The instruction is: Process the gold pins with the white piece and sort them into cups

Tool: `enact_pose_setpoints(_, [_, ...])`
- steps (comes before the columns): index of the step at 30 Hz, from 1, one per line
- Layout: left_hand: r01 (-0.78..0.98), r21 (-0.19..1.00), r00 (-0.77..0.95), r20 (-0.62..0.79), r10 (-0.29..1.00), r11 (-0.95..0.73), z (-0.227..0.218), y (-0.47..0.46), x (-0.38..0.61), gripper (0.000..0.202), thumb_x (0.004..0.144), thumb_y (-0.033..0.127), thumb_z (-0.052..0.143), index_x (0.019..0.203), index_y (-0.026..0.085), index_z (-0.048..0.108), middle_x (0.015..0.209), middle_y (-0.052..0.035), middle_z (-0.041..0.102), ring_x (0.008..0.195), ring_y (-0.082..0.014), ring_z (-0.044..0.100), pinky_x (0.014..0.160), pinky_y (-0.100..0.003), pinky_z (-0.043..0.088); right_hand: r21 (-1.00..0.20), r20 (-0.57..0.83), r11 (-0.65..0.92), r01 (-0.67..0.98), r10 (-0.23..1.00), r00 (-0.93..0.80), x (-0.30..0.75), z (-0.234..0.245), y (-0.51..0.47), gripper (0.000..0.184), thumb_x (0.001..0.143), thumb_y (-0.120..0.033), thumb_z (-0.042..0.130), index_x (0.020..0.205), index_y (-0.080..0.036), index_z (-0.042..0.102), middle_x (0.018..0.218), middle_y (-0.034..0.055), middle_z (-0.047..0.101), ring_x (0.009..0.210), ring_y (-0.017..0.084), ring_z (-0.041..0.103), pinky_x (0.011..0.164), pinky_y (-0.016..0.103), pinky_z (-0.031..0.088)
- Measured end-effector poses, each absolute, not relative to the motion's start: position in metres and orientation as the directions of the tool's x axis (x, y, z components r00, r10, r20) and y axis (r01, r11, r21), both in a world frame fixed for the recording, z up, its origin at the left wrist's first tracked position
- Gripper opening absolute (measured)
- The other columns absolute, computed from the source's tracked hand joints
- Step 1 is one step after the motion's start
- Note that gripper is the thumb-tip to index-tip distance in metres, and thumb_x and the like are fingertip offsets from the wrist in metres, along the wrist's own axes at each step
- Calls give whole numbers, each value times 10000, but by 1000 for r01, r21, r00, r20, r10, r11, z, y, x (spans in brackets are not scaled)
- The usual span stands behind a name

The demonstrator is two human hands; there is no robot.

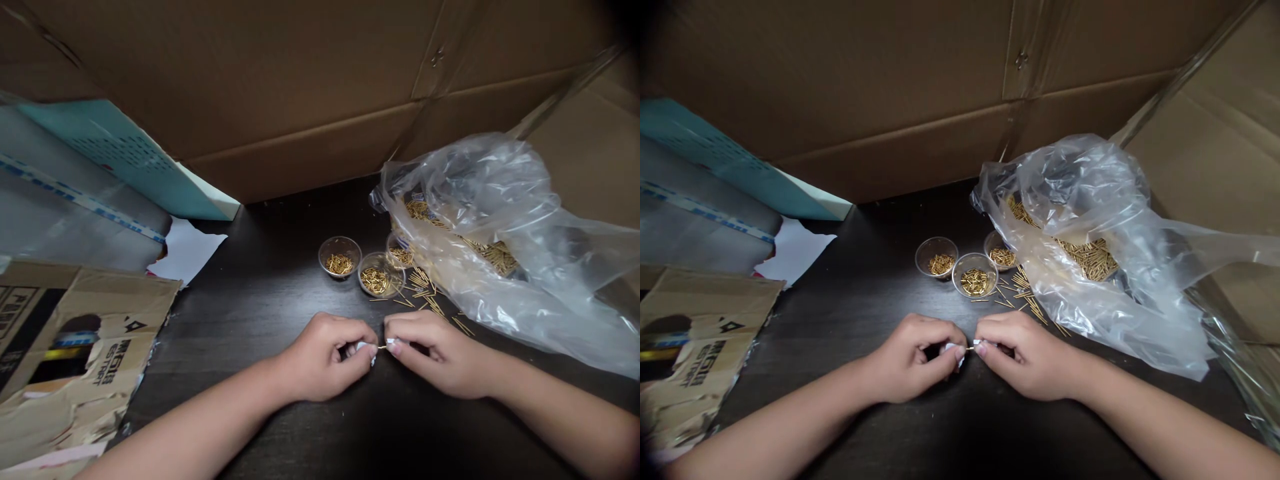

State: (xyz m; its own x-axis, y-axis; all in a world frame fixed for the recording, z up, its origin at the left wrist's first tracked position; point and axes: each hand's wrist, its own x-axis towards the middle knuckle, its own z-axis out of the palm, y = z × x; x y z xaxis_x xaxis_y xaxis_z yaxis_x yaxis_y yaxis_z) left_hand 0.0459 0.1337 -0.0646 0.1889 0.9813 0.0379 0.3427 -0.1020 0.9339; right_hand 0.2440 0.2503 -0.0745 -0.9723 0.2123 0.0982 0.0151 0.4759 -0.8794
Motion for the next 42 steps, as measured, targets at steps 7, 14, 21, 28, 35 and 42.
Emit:
enact_pose_setpoints(7, [417,890,204,107,973,-186,-70,132,46,115,883,113,575,815,110,668,590,53,478,501,-52,420,525,-170,340,-744,181,667,-41,142,-973,247,-78,248,169,1007,-133,424,871,-196,503,784,2,486,704,142,440,630,271,323])
enact_pose_setpoints(14, [400,894,213,126,969,-204,-67,131,46,130,894,132,570,820,106,673,588,34,514,507,-65,436,529,-189,352,-822,135,568,-25,152,-979,249,-73,248,184,1031,-176,413,886,-193,525,806,7,524,723,138,479,653,267,352])
enact_pose_setpoints(21, [32,984,225,-180,957,178,-61,134,47,153,911,240,593,851,108,640,632,-43,650,500,-99,566,497,-190,443,-951,33,306,32,208,-978,244,-72,251,331,1061,-347,429,766,-200,447,718,-26,471,661,122,445,637,257,347])
enact_pose_setpoints(28, [-39,954,221,-283,933,298,-60,135,48,148,871,251,629,815,114,624,620,-31,634,478,-84,559,480,-177,449,-956,39,292,26,217,-975,244,-74,251,337,1062,-361,437,767,-198,453,720,-24,471,657,119,433,627,255,334])
enact_pose_setpoints(35, [-8,946,207,-316,926,325,-59,135,48,148,863,249,619,781,126,609,604,-25,626,475,-92,558,452,-171,428,-928,101,372,-8,229,-968,245,-76,246,251,1045,-260,446,803,-199,470,744,-24,475,669,114,446,632,249,337])
enact_pose_setpoints(42, [150,962,170,-252,953,228,-63,133,49,145,881,224,586,777,130,622,580,0,598,487,-90,531,464,-175,372,-860,134,511,-11,204,-970,247,-76,245,213,1035,-199,421,832,-196,486,758,-11,477,683,125,456,630,259,342])
